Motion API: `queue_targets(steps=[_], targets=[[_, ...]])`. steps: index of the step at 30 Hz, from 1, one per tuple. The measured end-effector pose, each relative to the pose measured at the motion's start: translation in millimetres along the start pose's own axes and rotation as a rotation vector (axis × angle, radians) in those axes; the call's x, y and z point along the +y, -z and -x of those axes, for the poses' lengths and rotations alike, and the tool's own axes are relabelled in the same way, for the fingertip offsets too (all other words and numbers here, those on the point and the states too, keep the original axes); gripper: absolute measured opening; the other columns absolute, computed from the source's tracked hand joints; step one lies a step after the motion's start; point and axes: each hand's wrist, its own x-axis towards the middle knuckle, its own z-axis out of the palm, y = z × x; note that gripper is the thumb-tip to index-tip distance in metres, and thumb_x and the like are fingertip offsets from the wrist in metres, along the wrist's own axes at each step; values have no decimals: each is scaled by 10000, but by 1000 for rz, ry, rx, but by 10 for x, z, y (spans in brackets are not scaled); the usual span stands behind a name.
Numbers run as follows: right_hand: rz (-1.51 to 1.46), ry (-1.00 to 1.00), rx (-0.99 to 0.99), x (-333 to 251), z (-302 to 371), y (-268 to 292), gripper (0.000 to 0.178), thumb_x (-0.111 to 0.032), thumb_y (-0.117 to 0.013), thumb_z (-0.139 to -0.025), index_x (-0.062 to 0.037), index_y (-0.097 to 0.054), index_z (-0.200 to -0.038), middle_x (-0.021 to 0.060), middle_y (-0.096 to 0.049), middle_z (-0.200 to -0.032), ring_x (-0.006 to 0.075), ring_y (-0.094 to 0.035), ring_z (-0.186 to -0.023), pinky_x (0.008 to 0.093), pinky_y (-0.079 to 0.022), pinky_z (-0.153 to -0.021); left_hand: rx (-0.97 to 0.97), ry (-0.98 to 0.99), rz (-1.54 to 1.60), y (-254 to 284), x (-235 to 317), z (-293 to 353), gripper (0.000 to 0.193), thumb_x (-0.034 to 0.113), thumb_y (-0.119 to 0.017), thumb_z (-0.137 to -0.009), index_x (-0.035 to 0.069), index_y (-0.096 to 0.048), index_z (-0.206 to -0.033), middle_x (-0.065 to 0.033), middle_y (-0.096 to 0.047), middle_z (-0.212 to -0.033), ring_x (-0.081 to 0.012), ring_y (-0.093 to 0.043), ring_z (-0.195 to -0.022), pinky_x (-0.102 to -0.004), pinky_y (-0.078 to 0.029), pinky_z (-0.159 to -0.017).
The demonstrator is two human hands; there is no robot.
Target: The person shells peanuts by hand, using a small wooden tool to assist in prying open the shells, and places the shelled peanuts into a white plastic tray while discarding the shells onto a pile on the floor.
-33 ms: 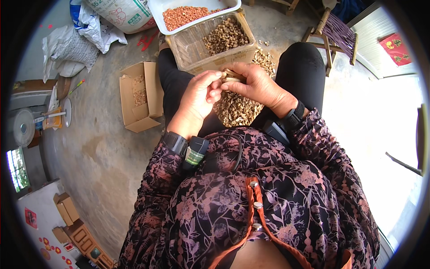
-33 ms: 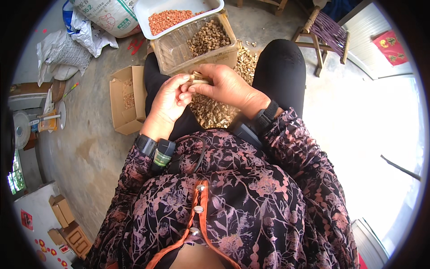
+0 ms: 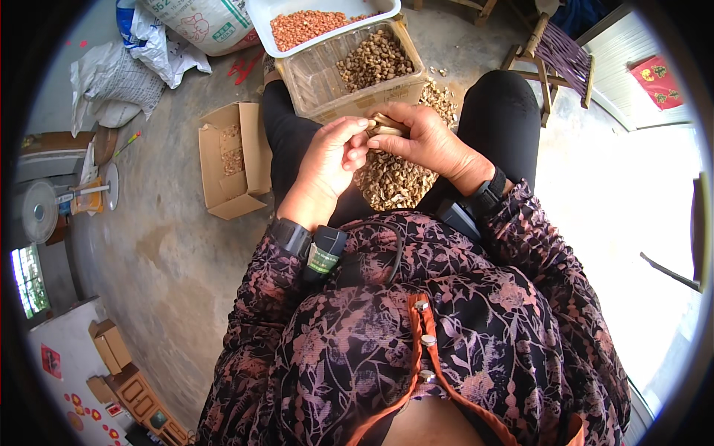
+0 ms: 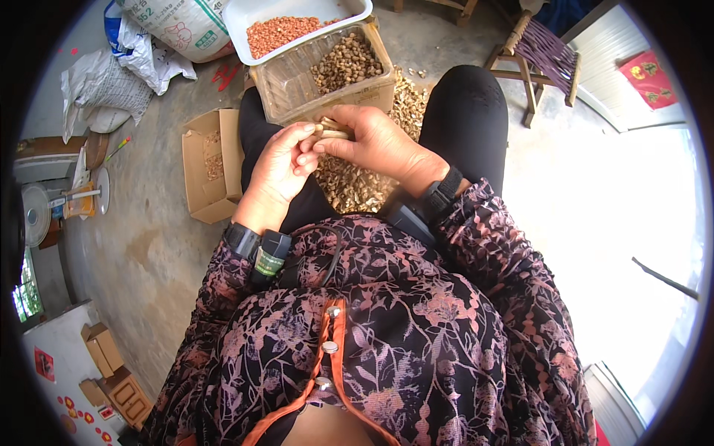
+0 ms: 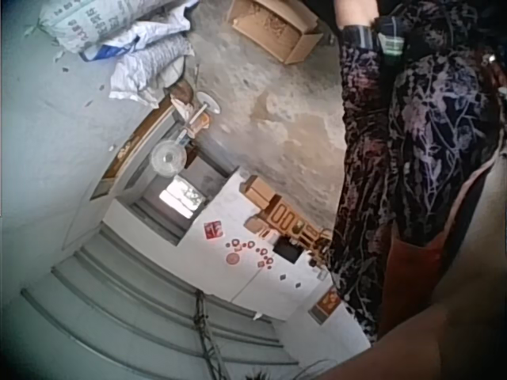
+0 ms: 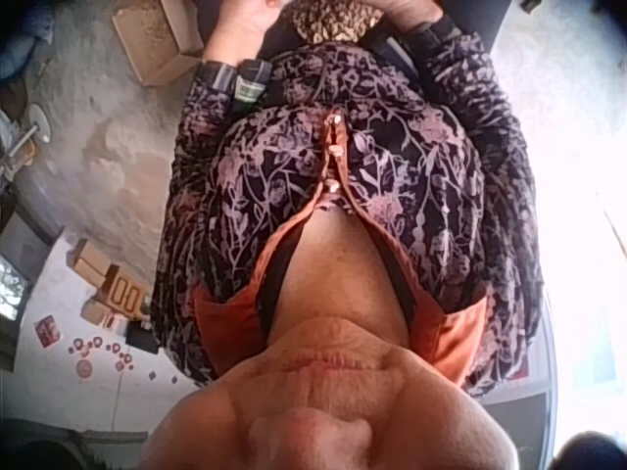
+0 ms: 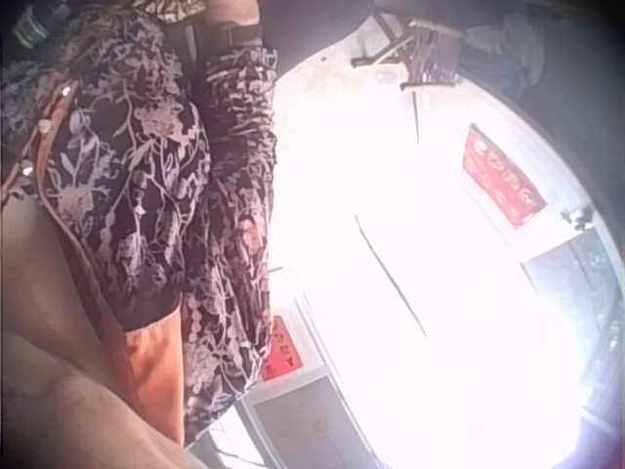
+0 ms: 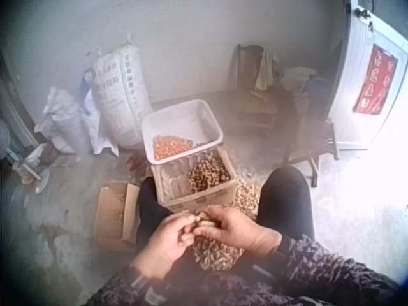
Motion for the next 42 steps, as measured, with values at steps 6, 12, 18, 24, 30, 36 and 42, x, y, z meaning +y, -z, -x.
queue_targets(steps=[6, 12, 18, 24, 30, 36, 42], targets=[[-15, -166, -45, -43, -27, 49, 228, -180, -671, -849, 2, -606, -970, 28, -640, -772, 60, -552, -718, 242, -465, -636, 12, 62, -81, 22, -6, 14, 118, 121, -599, -862, 27, -555, -806, 12, -470, -623, -39, -396, -472, -164, -292, -377], [40, -79, -23, 7, -23, 40, 137, -124, -655, -847, -14, -625, -923, 12, -606, -727, 66, -522, -689, 249, -459, -635, -16, 40, -121, 41, -30, -9, 177, 188, -591, -893, 16, -558, -866, 17, -460, -627, -40, -388, -480, -164, -290, -387], [-33, -140, 19, 37, -27, 44, 117, -95, -656, -836, -14, -628, -915, 19, -631, -760, 74, -541, -717, 256, -463, -655, -37, 51, 20, -9, -66, 0, 177, 204, -514, -937, 33, -547, -901, 2, -478, -676, -63, -398, -513, -177, -295, -397], [-208, -138, 43, 0, -33, 60, 119, -88, -662, -835, -19, -641, -930, 22, -646, -787, 67, -549, -755, 245, -469, -688, -169, 50, 82, -72, -78, -9, 119, 180, -495, -940, 69, -538, -941, -6, -491, -713, -82, -421, -558, -186, -310, -429], [-236, -147, 69, 147, -28, 83, 136, -96, -662, -839, -32, -648, -958, 12, -652, -796, 61, -549, -753, 242, -468, -701, -202, 47, 111, -103, -76, -24, 100, 166, -501, -918, 74, -536, -932, -4, -491, -708, -79, -416, -557, -185, -311, -430], [-233, -131, 41, 86, -34, 101, 131, -113, -662, -844, -36, -650, -949, -4, -649, -778, 54, -545, -740, 241, -467, -693, -188, 76, 100, -101, -54, -38, 78, 129, -496, -884, 84, -532, -937, 2, -483, -695, -75, -409, -548, -183, -313, -426], [-342, -224, 60, 45, -21, 88, 100, -117, -644, -857, -31, -635, -908, -11, -626, -757, 60, -535, -730, 238, -462, -678, -187, 93, 76, -165, -56, -50, 86, 77, -456, -853, 83, -508, -922, -10, -477, -683, -84, -413, -534, -187, -313, -418]])
